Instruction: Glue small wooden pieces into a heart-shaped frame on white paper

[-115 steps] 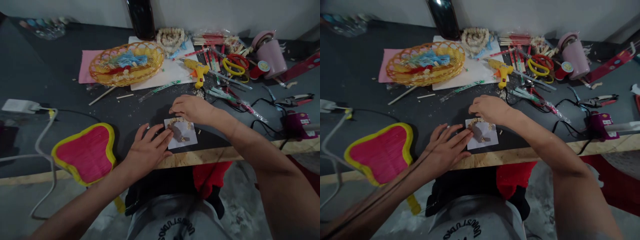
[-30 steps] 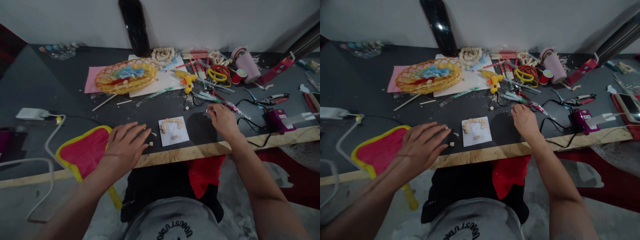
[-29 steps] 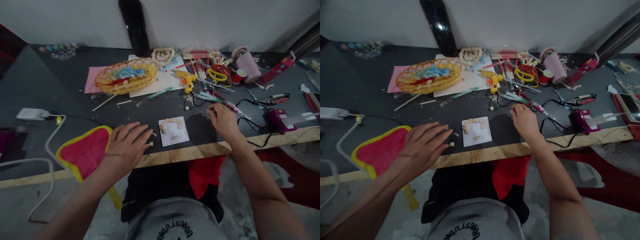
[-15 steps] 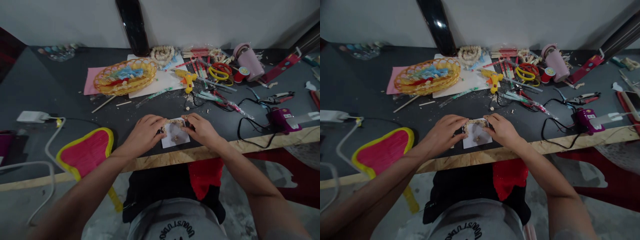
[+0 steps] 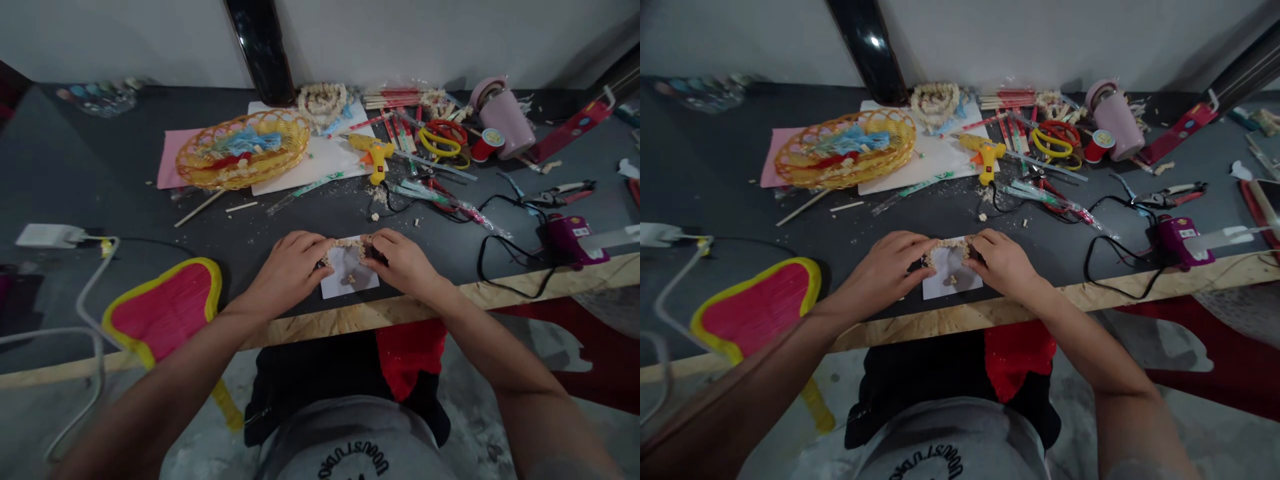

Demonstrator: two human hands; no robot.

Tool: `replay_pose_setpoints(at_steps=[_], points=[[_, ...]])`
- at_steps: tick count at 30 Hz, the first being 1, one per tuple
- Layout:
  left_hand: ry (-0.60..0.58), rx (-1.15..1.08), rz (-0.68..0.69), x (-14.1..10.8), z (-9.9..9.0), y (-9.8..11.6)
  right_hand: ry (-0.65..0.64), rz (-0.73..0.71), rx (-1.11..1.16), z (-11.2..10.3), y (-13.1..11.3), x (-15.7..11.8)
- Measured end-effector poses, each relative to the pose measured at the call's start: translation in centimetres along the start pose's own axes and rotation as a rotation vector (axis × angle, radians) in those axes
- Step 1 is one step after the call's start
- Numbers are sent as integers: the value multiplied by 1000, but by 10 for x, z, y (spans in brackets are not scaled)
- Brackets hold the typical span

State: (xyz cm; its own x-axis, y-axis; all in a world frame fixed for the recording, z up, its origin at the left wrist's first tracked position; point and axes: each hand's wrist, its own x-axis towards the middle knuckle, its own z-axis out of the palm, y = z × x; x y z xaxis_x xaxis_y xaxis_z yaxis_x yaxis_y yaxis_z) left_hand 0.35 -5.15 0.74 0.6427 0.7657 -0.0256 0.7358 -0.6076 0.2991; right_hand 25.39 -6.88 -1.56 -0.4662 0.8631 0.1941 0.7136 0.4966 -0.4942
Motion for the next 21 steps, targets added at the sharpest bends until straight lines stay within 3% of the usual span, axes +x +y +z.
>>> replay_pose_setpoints(at_steps=[16,21], points=[[43,-30,20,-2,1,-3,15,4,41,-3,-1,-2],[94,75,90,-17,2,-3,29,-85,-59,-5,-7,-9]])
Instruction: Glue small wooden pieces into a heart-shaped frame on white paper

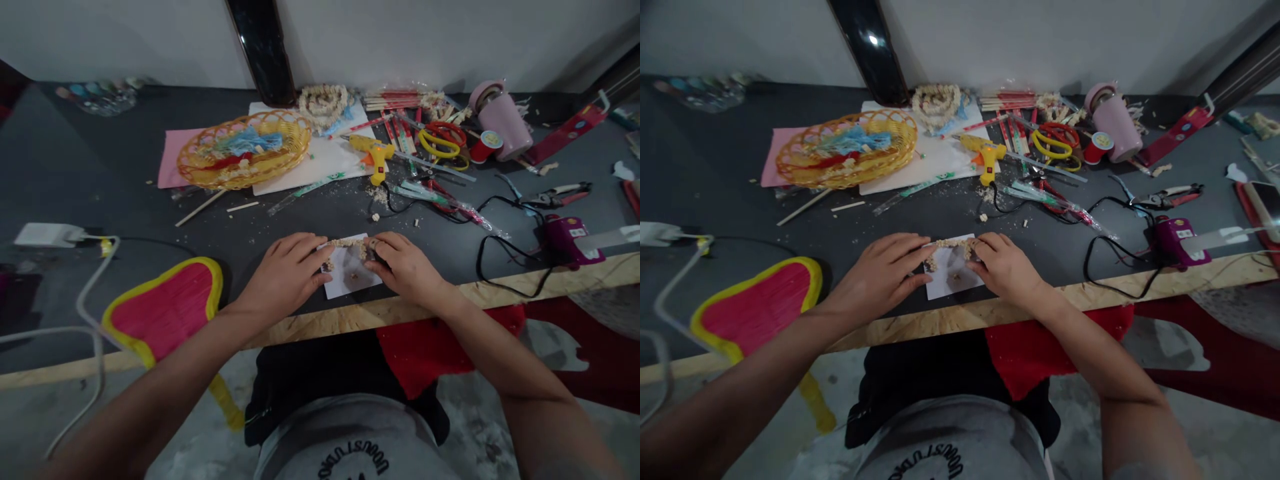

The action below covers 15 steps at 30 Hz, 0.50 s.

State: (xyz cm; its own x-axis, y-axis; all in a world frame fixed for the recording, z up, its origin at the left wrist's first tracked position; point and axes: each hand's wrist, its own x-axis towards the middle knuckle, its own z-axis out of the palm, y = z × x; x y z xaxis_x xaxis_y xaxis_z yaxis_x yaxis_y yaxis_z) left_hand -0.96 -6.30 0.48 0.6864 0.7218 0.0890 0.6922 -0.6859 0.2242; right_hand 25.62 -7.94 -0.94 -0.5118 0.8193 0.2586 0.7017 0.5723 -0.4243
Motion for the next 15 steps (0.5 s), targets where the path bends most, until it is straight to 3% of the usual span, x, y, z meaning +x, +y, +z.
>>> replay_pose_setpoints(at_steps=[4,9,15], points=[[-37,107,61,-8,-6,6,-6,-21,-71,2,-5,-2],[-46,167,89,3,-8,13,22,12,-58,5,-8,2],[-6,84,77,21,-1,16,99,74,-52,-16,-8,-9]])
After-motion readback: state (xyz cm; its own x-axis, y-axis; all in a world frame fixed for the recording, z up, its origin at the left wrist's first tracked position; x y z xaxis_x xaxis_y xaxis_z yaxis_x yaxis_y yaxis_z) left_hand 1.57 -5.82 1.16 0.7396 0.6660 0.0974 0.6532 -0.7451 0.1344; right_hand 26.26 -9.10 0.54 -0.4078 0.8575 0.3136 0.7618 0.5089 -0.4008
